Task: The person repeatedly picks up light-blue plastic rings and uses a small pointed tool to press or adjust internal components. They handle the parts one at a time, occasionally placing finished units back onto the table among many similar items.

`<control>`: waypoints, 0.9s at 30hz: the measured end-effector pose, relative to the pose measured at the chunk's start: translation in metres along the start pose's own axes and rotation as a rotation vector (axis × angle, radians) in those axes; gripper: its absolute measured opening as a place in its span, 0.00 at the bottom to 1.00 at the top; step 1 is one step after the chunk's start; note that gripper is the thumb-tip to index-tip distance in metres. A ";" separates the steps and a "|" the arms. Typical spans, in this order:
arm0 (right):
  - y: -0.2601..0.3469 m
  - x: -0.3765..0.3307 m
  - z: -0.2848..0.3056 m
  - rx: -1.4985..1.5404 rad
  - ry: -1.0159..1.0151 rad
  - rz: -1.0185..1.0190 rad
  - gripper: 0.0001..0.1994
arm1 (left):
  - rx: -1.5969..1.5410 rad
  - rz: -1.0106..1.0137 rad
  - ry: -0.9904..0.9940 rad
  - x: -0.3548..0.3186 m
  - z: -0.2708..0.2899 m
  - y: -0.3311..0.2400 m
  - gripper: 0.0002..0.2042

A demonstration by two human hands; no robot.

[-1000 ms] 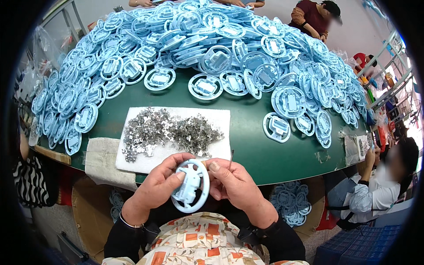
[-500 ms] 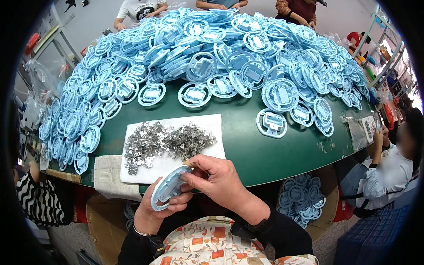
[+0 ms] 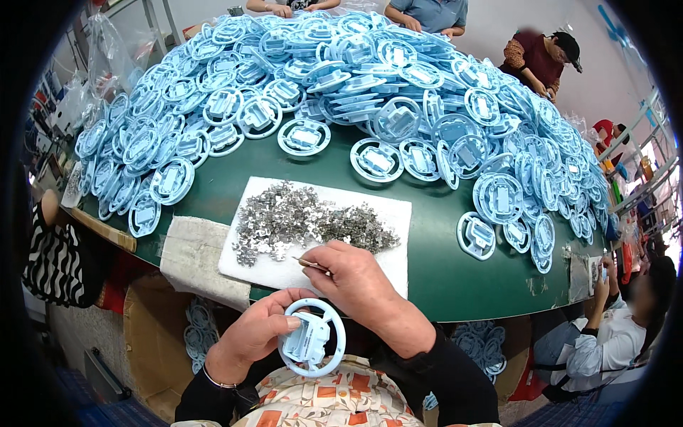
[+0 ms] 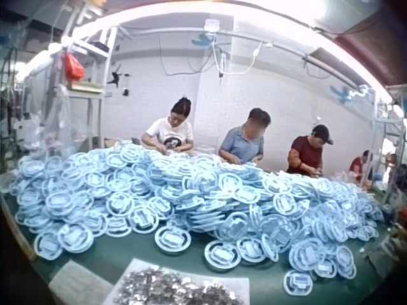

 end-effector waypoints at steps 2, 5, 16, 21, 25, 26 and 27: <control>0.007 0.014 -0.023 -0.052 0.072 0.058 0.08 | -0.039 -0.015 -0.086 -0.009 0.009 -0.001 0.22; 0.020 0.025 -0.046 -0.151 0.126 0.143 0.07 | -0.076 -0.008 -0.164 -0.020 0.025 -0.003 0.21; 0.033 0.040 -0.078 -0.448 0.159 0.307 0.06 | 0.061 -0.095 -0.204 -0.028 0.046 -0.010 0.15; 0.026 0.035 -0.068 -0.466 0.148 0.315 0.06 | 0.085 -0.104 -0.230 -0.025 0.041 -0.011 0.14; 0.020 0.033 -0.060 -0.420 0.132 0.328 0.08 | 0.173 -0.157 -0.254 -0.019 0.036 -0.014 0.13; 0.021 0.033 -0.057 -0.395 0.112 0.339 0.08 | 0.189 -0.164 -0.271 -0.018 0.036 -0.014 0.13; 0.021 0.032 -0.054 -0.370 0.092 0.350 0.08 | 0.204 -0.170 -0.288 -0.017 0.035 -0.014 0.13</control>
Point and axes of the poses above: each hand's wrist, its own x-axis towards the middle knuckle, its own z-axis out of the back of the hand, y = z × x, the point moved 3 cm from there along x, towards the middle knuckle, and after that the axes turned 11 degrees about -y, right-handed, at the moved point
